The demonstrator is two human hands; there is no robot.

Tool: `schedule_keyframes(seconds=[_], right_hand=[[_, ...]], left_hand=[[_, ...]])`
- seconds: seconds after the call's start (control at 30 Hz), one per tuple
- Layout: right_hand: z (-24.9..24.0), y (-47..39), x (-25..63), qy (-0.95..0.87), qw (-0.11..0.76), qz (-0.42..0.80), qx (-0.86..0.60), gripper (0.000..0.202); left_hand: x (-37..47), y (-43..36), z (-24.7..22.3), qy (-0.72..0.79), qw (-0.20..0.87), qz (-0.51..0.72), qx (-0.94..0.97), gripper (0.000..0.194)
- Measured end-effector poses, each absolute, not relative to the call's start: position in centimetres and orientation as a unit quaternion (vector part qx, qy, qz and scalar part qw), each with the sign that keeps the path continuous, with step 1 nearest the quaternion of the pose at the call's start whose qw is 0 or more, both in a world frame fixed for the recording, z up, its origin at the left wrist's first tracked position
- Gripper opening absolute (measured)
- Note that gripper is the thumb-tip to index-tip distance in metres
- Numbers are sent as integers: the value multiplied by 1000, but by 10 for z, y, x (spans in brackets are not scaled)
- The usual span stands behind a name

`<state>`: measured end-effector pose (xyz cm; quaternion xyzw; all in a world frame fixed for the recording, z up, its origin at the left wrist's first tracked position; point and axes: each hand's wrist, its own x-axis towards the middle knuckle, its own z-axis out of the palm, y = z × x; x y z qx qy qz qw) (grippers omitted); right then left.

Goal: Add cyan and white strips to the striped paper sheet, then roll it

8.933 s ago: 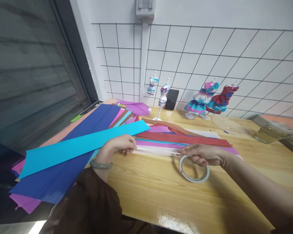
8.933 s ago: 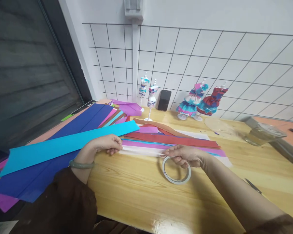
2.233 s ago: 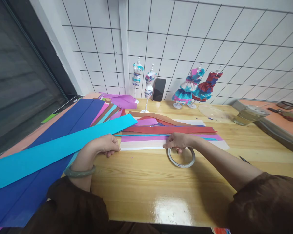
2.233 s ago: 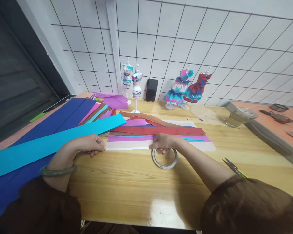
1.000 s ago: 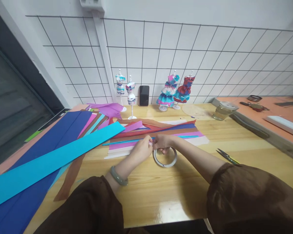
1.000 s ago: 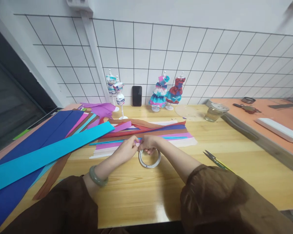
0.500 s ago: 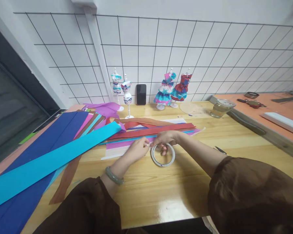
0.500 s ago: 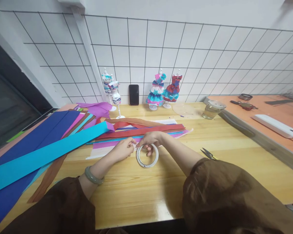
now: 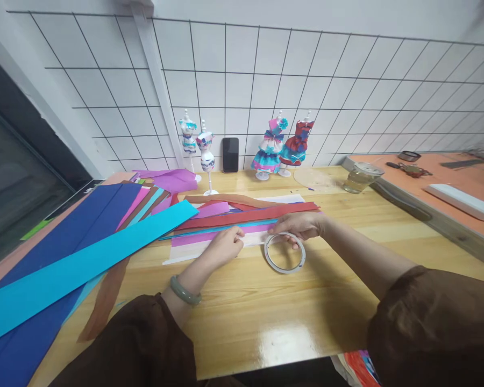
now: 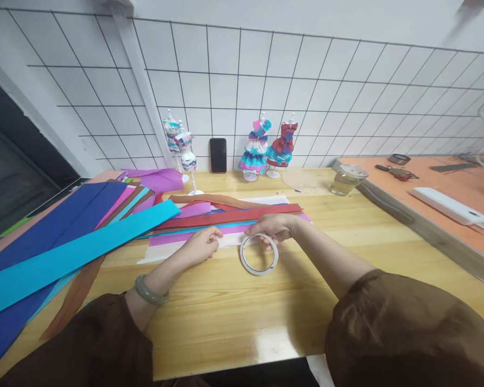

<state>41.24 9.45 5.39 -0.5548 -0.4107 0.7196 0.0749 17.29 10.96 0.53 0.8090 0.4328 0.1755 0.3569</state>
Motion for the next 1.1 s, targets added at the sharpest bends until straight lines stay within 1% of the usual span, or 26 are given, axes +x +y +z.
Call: schedule_keyframes(seconds=[0.27,0.57,0.7,0.83,1.03,1.1], right_hand=[[55,95,419,-440,99,677,-582,29],[53,101,421,-448,84,652,-605,35],[49,100,424,-447,89,662,-595,35],[42,99,431,-449,85,682,-570,41],[33,93,432,-461,126,665,-574,37],[33,92,430,-459,126,657,-584,37]], left_hand=[[174,109,9,424,328,180,825,19],[174,109,6,422,318,166,832,24],[175,109,5,423,315,171,832,25],[177,109,6,430,313,168,830,24],[177,109,6,437,309,167,828,23],[177,110,4,435,304,168,831,23]])
